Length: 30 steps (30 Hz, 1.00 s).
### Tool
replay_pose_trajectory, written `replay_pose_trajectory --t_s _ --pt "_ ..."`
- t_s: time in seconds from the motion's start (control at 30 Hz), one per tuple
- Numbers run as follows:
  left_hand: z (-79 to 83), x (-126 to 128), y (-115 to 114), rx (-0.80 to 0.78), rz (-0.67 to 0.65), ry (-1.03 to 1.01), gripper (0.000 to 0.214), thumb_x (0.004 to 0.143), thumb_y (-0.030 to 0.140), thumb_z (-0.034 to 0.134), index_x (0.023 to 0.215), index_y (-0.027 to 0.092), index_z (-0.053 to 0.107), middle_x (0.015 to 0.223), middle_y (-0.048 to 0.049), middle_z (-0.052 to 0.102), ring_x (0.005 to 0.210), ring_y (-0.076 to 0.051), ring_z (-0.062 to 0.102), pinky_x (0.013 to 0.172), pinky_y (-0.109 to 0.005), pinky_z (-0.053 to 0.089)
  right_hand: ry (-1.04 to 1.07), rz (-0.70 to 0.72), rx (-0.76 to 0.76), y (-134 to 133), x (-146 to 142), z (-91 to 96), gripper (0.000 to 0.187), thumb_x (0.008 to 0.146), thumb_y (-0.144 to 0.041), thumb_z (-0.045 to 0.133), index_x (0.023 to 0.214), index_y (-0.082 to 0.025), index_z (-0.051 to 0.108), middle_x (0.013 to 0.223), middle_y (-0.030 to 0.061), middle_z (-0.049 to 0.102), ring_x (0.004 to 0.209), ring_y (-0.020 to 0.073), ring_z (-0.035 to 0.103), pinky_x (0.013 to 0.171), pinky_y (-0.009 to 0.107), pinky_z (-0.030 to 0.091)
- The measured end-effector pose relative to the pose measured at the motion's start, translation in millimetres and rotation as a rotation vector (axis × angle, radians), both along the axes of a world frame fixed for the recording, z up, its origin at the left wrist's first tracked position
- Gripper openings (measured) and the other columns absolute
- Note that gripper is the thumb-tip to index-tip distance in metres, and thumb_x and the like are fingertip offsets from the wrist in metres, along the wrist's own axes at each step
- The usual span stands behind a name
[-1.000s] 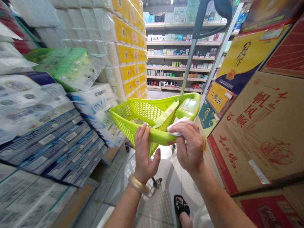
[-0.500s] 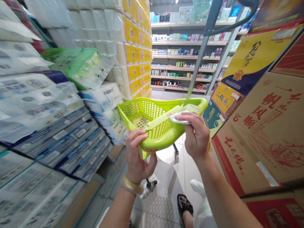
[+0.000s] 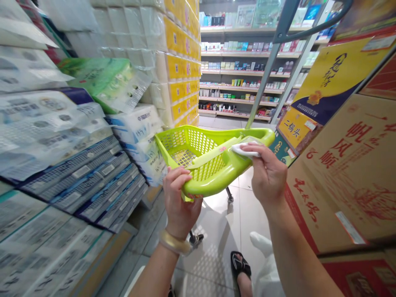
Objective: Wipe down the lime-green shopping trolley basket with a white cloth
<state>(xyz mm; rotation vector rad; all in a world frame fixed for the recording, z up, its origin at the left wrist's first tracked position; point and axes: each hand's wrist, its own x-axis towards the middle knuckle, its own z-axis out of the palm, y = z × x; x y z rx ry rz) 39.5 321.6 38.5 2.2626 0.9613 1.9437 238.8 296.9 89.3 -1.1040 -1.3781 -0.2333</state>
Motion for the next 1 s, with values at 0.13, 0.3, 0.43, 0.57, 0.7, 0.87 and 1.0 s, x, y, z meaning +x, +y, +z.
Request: replay_pose_trajectory --t_s 0.13,0.3,0.43,0.57,0.7,0.87,1.0 --pt "1.2 -3 0 0.013 -0.038 -0.012 0.033 0.084 0.03 0.062 0.112 0.025 0.045 0.109 -0.0072 0.054 0.109 -0.024 0.054 0.11 -0.059 0.036 -0.074 0.044 -0.025 -7 -17 3.0 0.029 0.09 -0.013 0.046 0.101 -0.025 0.07 0.106 0.003 0.076 0.113 0.0221 0.065 0.109 0.047 0.042" --pt "2.3 -19 0 0.007 -0.049 -0.037 0.035 0.082 0.034 0.064 0.109 0.026 0.044 0.106 -0.0059 0.055 0.108 -0.024 0.056 0.109 -0.059 0.038 -0.237 0.128 -0.085 -15 -25 11.0 0.031 0.09 -0.01 0.045 0.103 -0.026 0.069 0.108 0.0014 0.076 0.114 0.0206 0.065 0.11 0.045 0.042" --pt "1.4 -32 5 0.012 -0.074 -0.07 0.036 0.081 0.037 0.064 0.108 0.026 0.043 0.104 -0.0055 0.055 0.106 -0.024 0.057 0.106 -0.058 0.042 -0.034 -0.101 -0.124 -6 9 9.8 0.028 0.091 -0.017 0.047 0.102 -0.026 0.072 0.107 0.0037 0.075 0.109 0.0239 0.067 0.102 0.048 0.048" --pt "1.7 -40 13 0.073 -0.064 -0.089 0.048 0.077 0.032 0.07 0.115 0.025 0.042 0.11 -0.0068 0.055 0.113 -0.026 0.056 0.11 -0.06 0.038 -0.076 -0.099 -0.163 -8 -5 14.0 0.03 0.09 -0.015 0.047 0.104 -0.025 0.071 0.109 0.0038 0.075 0.113 0.024 0.065 0.104 0.05 0.045" --pt "6.6 -40 5 0.287 0.261 0.02 0.082 0.063 0.024 0.083 0.133 0.022 0.04 0.131 -0.0138 0.046 0.129 -0.031 0.043 0.112 -0.059 0.034 -0.303 0.109 -0.196 -21 -48 22.5 0.034 0.089 -0.009 0.046 0.11 -0.024 0.068 0.118 0.0014 0.072 0.12 0.02 0.062 0.113 0.046 0.039" --pt "5.1 -15 -21 0.264 0.424 0.208 0.065 0.072 0.015 0.07 0.132 0.024 0.048 0.136 -0.013 0.046 0.14 -0.027 0.033 0.123 -0.048 0.01 -0.219 -0.027 -0.208 -15 -27 20.9 0.033 0.09 -0.012 0.044 0.108 -0.025 0.069 0.114 0.0024 0.074 0.118 0.0223 0.063 0.11 0.05 0.041" --pt "-0.1 4 -24 0.201 0.471 0.212 0.062 0.076 0.021 0.066 0.135 0.019 0.048 0.127 -0.013 0.055 0.137 -0.028 0.035 0.121 -0.047 0.005 -0.119 -0.178 -0.197 -8 -20 18.0 0.031 0.091 -0.015 0.043 0.104 -0.023 0.07 0.107 0.0052 0.075 0.113 0.0254 0.066 0.107 0.054 0.043"
